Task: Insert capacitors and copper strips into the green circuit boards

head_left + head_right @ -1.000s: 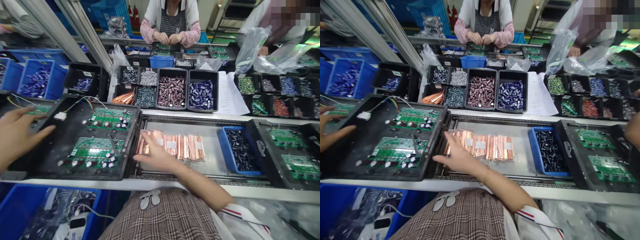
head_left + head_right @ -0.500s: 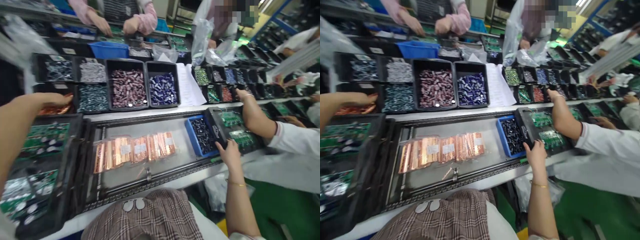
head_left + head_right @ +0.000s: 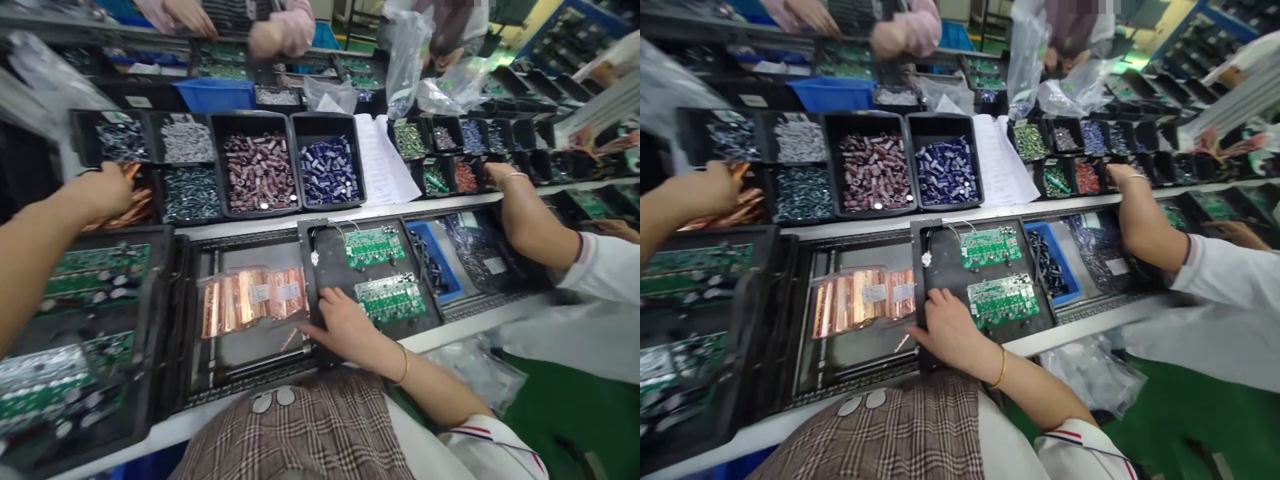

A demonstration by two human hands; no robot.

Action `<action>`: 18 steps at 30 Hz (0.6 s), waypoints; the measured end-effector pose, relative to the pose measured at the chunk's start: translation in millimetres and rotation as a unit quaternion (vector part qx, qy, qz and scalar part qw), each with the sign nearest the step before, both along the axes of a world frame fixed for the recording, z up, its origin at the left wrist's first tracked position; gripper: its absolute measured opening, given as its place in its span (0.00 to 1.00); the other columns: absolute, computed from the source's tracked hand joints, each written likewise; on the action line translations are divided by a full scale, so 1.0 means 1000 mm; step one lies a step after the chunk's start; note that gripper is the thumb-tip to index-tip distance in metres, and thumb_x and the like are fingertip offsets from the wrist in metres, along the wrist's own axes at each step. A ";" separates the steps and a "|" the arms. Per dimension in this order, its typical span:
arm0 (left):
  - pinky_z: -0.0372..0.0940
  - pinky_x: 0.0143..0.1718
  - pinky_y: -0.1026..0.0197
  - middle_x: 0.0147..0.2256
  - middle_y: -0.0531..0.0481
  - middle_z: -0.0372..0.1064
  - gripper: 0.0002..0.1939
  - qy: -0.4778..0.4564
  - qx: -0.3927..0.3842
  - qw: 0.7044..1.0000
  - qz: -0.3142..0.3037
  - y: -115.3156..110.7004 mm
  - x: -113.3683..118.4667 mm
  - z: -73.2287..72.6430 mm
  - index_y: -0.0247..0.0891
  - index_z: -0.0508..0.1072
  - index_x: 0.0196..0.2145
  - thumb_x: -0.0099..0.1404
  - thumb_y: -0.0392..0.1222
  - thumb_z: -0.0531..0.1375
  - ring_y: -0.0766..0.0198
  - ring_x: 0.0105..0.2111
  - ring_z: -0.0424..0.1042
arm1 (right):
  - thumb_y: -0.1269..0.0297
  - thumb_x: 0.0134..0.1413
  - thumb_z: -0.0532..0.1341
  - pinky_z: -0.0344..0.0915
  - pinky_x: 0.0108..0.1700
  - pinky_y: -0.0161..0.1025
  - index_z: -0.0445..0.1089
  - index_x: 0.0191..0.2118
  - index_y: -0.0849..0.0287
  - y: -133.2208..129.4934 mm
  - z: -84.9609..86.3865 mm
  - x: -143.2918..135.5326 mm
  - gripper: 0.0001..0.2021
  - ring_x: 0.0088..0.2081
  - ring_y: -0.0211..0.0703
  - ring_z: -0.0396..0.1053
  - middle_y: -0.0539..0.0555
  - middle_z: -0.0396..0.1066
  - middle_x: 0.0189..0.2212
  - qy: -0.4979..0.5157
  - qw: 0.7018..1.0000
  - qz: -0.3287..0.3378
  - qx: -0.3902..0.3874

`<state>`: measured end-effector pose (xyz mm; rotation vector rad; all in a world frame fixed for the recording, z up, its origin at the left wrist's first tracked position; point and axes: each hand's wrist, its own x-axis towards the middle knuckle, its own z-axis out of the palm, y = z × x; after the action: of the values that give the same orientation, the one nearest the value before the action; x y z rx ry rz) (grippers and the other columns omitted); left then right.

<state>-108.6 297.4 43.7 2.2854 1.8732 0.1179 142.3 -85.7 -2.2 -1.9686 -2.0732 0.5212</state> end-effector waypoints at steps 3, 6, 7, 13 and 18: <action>0.55 0.52 0.33 0.57 0.14 0.55 0.37 0.055 -0.020 0.998 0.033 0.002 -0.023 0.005 0.08 0.54 0.53 0.71 0.56 0.46 0.32 0.58 0.58 | 0.44 0.59 0.55 0.66 0.46 0.49 0.72 0.36 0.66 0.025 -0.005 -0.044 0.25 0.43 0.52 0.64 0.61 0.68 0.36 0.019 0.996 0.083 0.027; 0.56 0.55 0.39 0.58 0.22 0.57 0.35 0.041 0.019 0.998 0.054 -0.004 -0.033 0.015 0.13 0.50 0.56 0.72 0.56 0.43 0.38 0.59 0.59 | 0.43 0.60 0.53 0.65 0.48 0.47 0.72 0.36 0.67 0.047 -0.010 -0.080 0.27 0.42 0.51 0.64 0.61 0.69 0.36 0.046 0.987 0.148 0.043; 0.57 0.55 0.41 0.58 0.24 0.58 0.34 0.030 0.038 0.997 0.067 -0.006 -0.035 0.016 0.13 0.50 0.56 0.73 0.56 0.43 0.40 0.58 0.60 | 0.43 0.60 0.53 0.65 0.48 0.47 0.72 0.36 0.67 0.053 -0.012 -0.090 0.27 0.42 0.50 0.64 0.60 0.69 0.35 0.052 0.984 0.161 0.045; 0.56 0.58 0.50 0.55 0.37 0.62 0.31 -0.041 0.161 0.976 0.141 -0.004 -0.036 0.020 0.18 0.54 0.54 0.74 0.55 0.42 0.51 0.57 0.63 | 0.47 0.61 0.55 0.67 0.46 0.43 0.73 0.38 0.65 0.070 -0.013 -0.111 0.23 0.42 0.47 0.67 0.59 0.71 0.37 0.095 0.967 0.233 0.044; 0.57 0.50 0.63 0.49 0.46 0.66 0.26 -0.143 0.286 0.945 0.064 -0.043 -0.005 0.043 0.24 0.58 0.54 0.75 0.53 0.41 0.64 0.49 0.67 | 0.58 0.63 0.57 0.68 0.50 0.41 0.70 0.47 0.60 0.085 0.018 -0.078 0.13 0.44 0.40 0.70 0.54 0.73 0.41 0.272 0.953 0.120 0.054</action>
<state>-113.4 254.7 86.3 2.2896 2.0086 1.0806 64.5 -0.3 16.0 -1.3181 -1.9283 0.8629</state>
